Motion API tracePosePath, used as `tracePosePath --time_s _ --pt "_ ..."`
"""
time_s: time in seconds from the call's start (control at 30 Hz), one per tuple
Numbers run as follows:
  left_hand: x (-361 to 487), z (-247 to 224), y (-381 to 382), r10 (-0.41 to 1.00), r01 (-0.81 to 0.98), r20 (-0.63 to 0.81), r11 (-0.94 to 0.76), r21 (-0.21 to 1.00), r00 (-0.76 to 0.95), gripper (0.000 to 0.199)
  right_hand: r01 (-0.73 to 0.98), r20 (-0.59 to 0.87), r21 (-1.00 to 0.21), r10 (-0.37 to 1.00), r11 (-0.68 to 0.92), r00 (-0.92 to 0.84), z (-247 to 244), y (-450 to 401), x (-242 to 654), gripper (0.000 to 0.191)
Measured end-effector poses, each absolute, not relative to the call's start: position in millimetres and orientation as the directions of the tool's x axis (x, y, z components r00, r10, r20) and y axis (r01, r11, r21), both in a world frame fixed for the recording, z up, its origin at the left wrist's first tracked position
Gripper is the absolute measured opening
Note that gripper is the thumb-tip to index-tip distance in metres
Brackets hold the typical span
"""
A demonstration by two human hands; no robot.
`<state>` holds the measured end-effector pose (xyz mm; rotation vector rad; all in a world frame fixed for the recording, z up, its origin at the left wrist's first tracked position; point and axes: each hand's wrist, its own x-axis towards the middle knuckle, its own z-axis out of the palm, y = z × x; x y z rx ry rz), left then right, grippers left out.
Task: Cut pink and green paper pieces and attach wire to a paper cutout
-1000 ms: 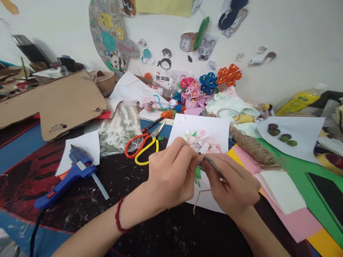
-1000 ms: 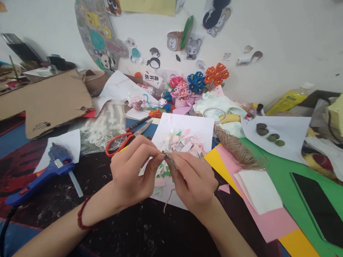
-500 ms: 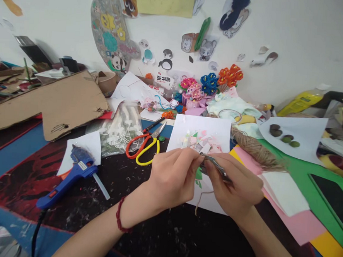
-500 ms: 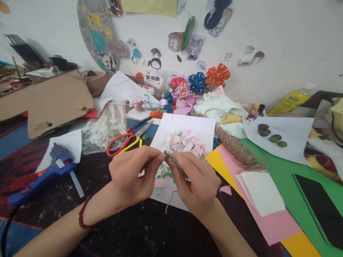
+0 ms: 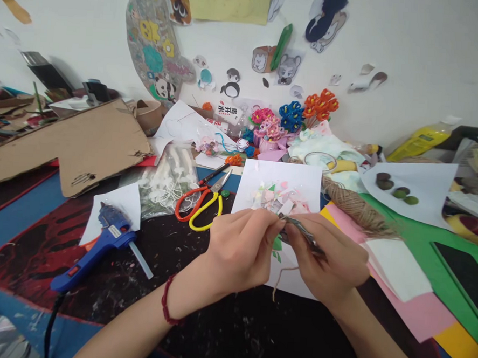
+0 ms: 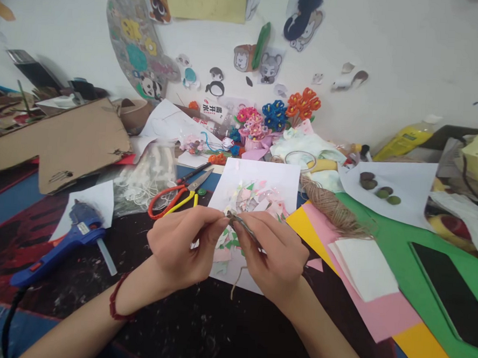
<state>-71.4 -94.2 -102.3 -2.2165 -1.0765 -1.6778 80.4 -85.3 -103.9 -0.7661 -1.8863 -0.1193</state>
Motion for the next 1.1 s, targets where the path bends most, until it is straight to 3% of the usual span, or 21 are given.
tracePosePath --time_s 0.33,0.53,0.7,0.93,1.1 --pt "-72 -105 -94 0.449 0.652 0.877 -0.719 0.241 0.171 0.014 0.566 0.864 -0.220 0.428 0.794 -0.264 -107 -85 81 0.014" --pt "-72 -106 -94 0.463 0.671 0.862 -0.709 0.218 0.209 0.017 0.612 0.891 -0.051 0.313 0.789 -0.330 -110 -81 81 0.015" --pt "-71 -105 -93 0.521 0.660 0.834 -0.693 0.289 0.182 0.017 0.581 0.913 0.098 0.159 0.808 -0.375 -114 -76 83 0.017" --pt "-73 -99 -94 0.563 0.590 0.817 -0.704 0.395 0.124 0.016 0.545 0.860 -0.237 0.434 0.804 -0.267 -111 -81 81 0.012" --pt "-74 -98 -94 0.559 0.572 0.822 -0.712 0.408 0.109 0.014 0.546 0.851 -0.257 0.455 0.797 -0.262 -110 -82 82 0.009"
